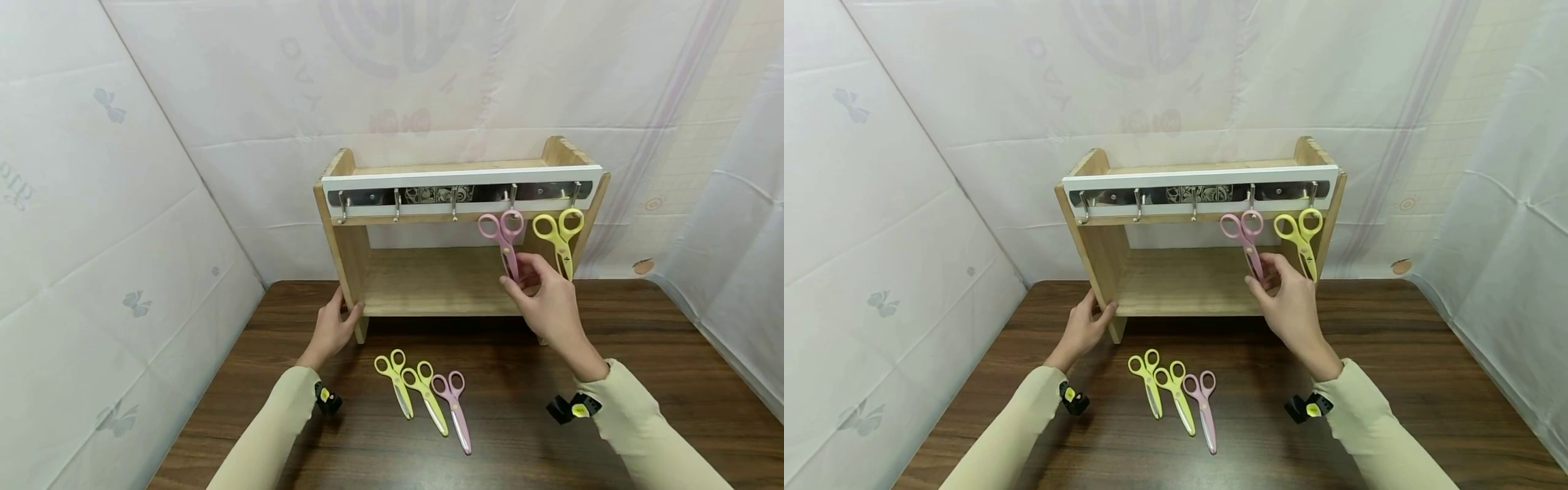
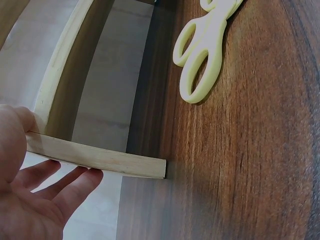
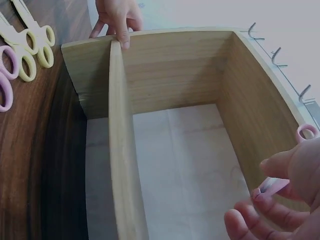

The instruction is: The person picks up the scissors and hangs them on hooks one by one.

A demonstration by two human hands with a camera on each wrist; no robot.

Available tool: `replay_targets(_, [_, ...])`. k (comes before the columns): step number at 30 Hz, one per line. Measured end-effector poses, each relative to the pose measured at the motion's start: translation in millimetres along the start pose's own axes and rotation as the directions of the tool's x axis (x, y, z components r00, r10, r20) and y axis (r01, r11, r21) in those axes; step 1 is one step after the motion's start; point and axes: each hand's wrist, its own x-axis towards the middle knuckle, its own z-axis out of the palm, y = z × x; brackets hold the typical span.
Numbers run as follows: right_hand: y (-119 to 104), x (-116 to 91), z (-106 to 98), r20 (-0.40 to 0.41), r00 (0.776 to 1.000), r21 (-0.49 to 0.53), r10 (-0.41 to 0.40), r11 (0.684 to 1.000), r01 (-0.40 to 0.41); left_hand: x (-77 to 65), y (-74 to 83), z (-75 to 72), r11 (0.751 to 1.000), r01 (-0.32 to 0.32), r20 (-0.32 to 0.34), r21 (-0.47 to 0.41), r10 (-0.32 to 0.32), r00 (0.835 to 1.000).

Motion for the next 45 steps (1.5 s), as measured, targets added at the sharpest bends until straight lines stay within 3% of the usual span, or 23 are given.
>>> replay_targets(7, [6,-16,4,0.101,0.994,-0.028,0.035,0.999,-0.033,0.1,0.7,-0.9,1.0,0.006,-0.003,-0.005,-0.006,1.0])
replay_targets(14, [19,-39,11,0.208,0.974,-0.086,0.094,0.993,-0.077,-0.3,1.2,-1.1,1.0,0.01,0.004,-0.009,-0.01,1.0])
replay_targets(24, [20,-71,24,0.401,0.908,-0.2,0.121,0.979,-0.042,-0.1,1.2,-1.1,1.0,0.012,0.001,-0.002,-0.012,1.0])
replay_targets(31, [8,-90,32,0.52,0.837,-0.261,0.169,0.965,-0.033,-0.2,2.5,-0.7,1.0,0.011,0.001,-0.001,-0.011,1.0])
replay_targets(45, [-8,-116,50,0.593,0.787,-0.279,0.168,0.96,0.006,-0.4,2.9,-0.2,0.999,0.031,0.006,-0.012,-0.031,1.0])
